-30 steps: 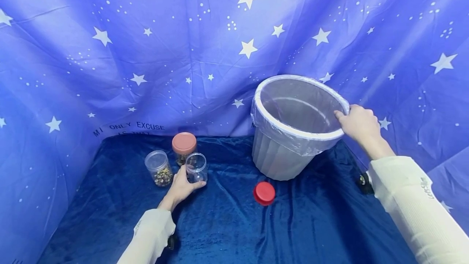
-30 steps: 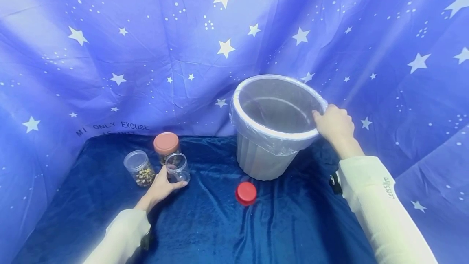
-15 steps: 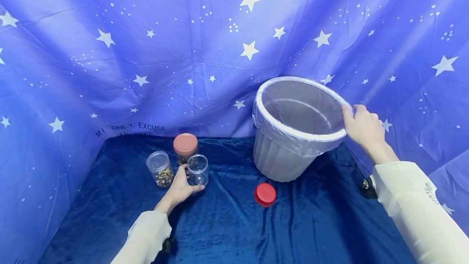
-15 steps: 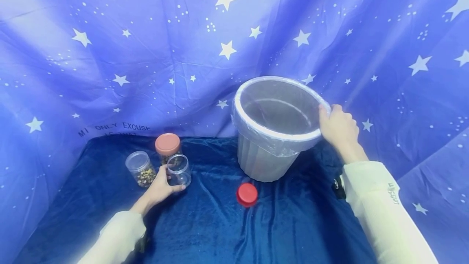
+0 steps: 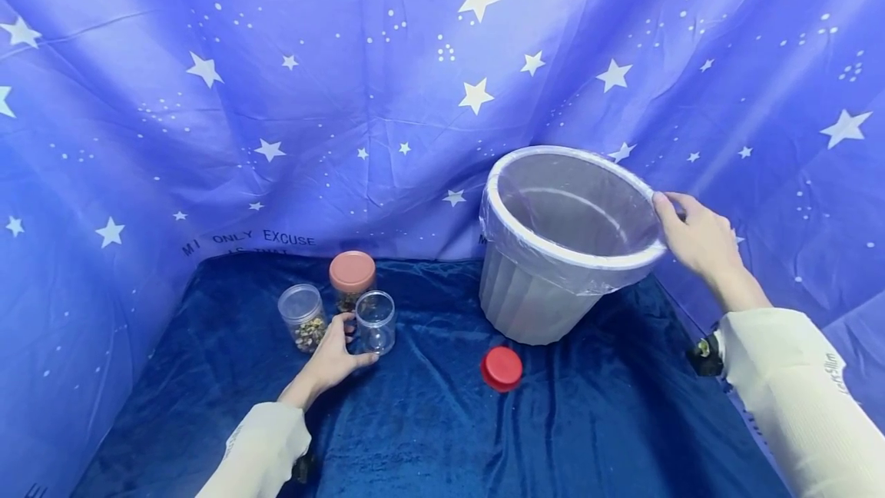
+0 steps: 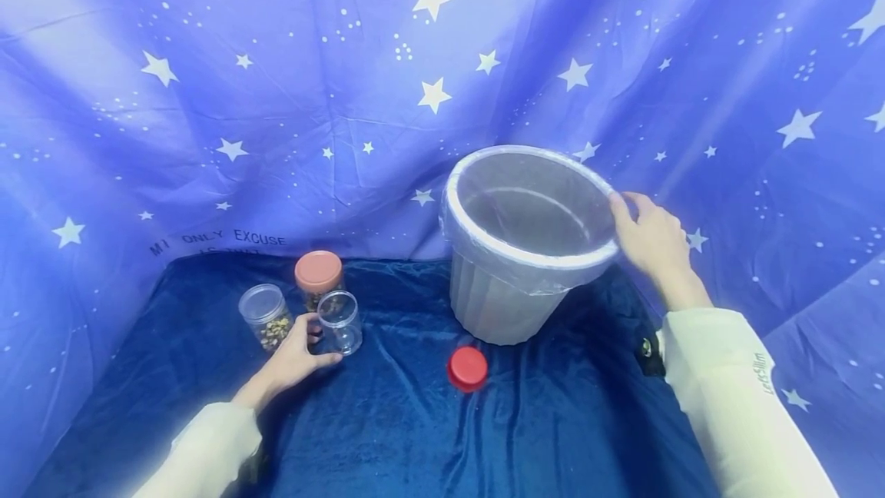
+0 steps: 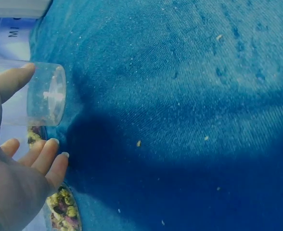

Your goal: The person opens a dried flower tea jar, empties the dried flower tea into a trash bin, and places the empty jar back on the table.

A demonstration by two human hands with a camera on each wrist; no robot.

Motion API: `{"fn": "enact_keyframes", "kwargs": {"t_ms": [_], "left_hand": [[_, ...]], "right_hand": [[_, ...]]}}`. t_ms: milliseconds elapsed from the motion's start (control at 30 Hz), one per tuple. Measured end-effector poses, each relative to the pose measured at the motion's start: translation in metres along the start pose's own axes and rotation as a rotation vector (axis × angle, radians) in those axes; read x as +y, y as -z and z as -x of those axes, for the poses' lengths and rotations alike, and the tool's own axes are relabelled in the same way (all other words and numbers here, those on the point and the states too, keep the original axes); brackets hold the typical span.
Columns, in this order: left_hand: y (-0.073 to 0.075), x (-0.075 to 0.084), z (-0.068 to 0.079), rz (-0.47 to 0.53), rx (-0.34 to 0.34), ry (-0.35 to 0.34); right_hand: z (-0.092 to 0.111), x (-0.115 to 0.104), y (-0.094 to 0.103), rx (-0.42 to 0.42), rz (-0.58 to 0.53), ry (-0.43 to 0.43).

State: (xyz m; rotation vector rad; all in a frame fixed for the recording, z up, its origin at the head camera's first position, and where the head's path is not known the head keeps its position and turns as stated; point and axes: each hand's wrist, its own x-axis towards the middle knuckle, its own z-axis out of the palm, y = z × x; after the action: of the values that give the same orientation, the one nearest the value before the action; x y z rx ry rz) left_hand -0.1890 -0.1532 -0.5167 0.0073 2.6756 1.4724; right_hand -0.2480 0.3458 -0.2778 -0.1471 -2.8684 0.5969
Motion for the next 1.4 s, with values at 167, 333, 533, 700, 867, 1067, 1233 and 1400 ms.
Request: {"fn": "enact_keyframes", "kwargs": {"t_ms": [167, 333, 533, 700, 867, 1067, 1233, 1400], "left_hand": [[0.005, -0.001, 0.003, -0.024, -0.008, 0.008], [0.008, -0.002, 0.005, -0.057, -0.014, 0.009], [0.012, 0.002, 0.01, -0.09, -0.041, -0.019], [0.023, 0.013, 0.013, -0.158, -0.077, -0.059], [0.036, 0.023, 0.013, -0.262, -0.069, -0.122], [0.045, 0.027, 0.012, -0.337, -0.082, -0.164], [0.055, 0.035, 0.013, -0.397, -0.092, -0.187], [0.068, 0.046, 0.012, -0.414, -0.085, -0.229]], "right_hand": [[-0.003, 0.003, 0.004, -0.046, -0.069, -0.003], [-0.003, -0.001, 0.004, -0.029, -0.047, 0.024], [-0.002, -0.016, 0.0, 0.023, 0.071, 0.089], [-0.001, -0.027, -0.002, 0.044, 0.092, 0.123], [0.001, -0.04, -0.002, 0.071, 0.102, 0.163], [0.006, -0.063, -0.005, 0.077, 0.116, 0.254], [0.009, -0.081, -0.011, 0.059, 0.125, 0.325], [0.012, -0.094, -0.017, 0.033, 0.122, 0.371]]}}
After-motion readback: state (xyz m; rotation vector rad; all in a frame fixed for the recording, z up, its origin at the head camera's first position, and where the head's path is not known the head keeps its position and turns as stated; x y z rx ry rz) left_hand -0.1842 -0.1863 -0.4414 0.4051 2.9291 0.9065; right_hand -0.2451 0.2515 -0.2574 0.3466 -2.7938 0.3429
